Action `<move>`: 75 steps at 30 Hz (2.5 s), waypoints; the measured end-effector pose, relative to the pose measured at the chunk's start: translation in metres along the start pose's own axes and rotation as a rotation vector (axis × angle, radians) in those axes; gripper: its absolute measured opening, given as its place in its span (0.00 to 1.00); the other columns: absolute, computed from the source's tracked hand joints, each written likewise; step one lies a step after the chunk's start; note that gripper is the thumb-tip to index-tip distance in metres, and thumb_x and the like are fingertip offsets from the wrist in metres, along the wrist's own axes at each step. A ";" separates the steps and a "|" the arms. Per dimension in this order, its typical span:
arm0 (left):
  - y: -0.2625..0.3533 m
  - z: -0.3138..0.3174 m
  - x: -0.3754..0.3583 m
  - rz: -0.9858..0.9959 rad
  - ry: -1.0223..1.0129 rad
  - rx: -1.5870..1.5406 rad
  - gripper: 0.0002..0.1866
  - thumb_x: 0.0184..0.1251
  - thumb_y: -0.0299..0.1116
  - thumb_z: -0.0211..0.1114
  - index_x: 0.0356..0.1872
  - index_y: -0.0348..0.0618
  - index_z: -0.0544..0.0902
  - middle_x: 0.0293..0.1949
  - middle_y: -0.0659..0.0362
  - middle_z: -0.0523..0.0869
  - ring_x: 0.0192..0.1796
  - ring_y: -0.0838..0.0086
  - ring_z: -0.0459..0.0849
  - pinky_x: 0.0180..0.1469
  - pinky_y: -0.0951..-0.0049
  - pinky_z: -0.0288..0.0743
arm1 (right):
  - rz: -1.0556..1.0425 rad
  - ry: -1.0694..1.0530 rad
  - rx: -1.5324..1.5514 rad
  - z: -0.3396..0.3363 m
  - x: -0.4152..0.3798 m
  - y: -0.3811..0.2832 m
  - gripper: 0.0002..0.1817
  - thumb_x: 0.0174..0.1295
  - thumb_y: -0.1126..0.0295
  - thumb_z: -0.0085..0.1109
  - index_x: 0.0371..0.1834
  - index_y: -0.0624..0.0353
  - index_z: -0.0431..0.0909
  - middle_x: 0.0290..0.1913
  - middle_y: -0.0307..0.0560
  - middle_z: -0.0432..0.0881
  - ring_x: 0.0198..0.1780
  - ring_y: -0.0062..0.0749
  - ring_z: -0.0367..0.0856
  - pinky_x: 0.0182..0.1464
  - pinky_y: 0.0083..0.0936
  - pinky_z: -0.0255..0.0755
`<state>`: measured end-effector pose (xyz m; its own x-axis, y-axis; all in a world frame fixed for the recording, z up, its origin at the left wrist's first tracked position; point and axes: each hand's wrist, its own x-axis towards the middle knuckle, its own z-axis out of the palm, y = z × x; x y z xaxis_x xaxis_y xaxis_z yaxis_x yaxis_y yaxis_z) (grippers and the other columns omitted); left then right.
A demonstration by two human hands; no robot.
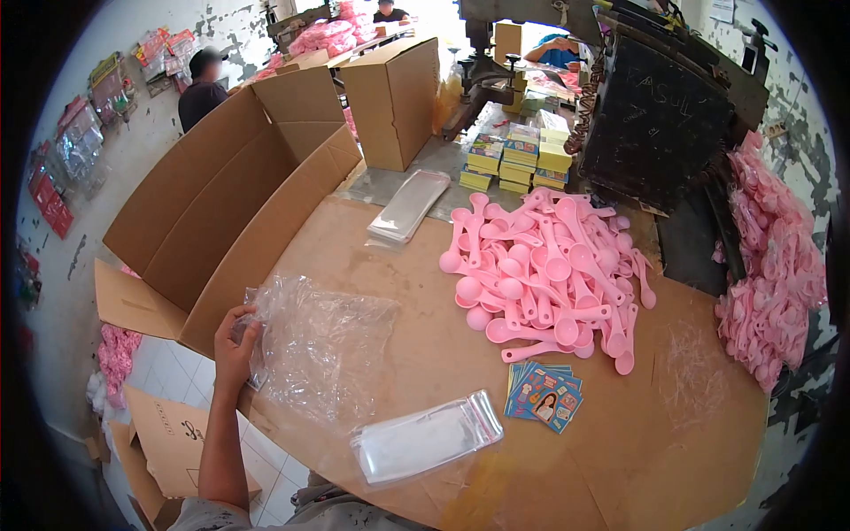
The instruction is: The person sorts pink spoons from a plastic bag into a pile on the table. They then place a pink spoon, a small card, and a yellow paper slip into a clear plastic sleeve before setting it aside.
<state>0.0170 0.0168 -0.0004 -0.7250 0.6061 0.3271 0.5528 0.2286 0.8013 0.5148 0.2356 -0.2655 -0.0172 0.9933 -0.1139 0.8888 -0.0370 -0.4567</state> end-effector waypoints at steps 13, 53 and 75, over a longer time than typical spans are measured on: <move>0.006 0.002 -0.001 0.010 -0.013 0.000 0.13 0.77 0.29 0.66 0.58 0.39 0.83 0.50 0.61 0.88 0.50 0.78 0.84 0.55 0.75 0.77 | 0.005 -0.013 -0.003 0.000 -0.003 0.004 0.28 0.72 0.60 0.66 0.70 0.62 0.76 0.67 0.65 0.80 0.69 0.47 0.79 0.70 0.44 0.72; 0.023 0.002 -0.020 0.380 -0.325 0.433 0.36 0.59 0.45 0.79 0.69 0.42 0.81 0.71 0.45 0.77 0.75 0.46 0.71 0.75 0.48 0.68 | -0.004 -0.193 -0.069 -0.038 -0.140 0.030 0.29 0.72 0.59 0.66 0.72 0.62 0.75 0.71 0.67 0.77 0.73 0.50 0.76 0.74 0.47 0.69; 0.097 0.018 -0.163 -0.269 -0.583 -1.178 0.13 0.80 0.33 0.63 0.52 0.32 0.86 0.47 0.57 0.91 0.47 0.75 0.88 0.50 0.72 0.83 | -1.030 0.033 0.855 -0.165 -0.238 -0.286 0.35 0.59 0.70 0.79 0.71 0.57 0.76 0.76 0.65 0.67 0.72 0.59 0.75 0.71 0.47 0.71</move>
<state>0.1961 -0.0462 0.0155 -0.3121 0.9476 0.0688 -0.4732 -0.2178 0.8536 0.3398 0.0277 0.0375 -0.4800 0.6116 0.6290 -0.0862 0.6806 -0.7276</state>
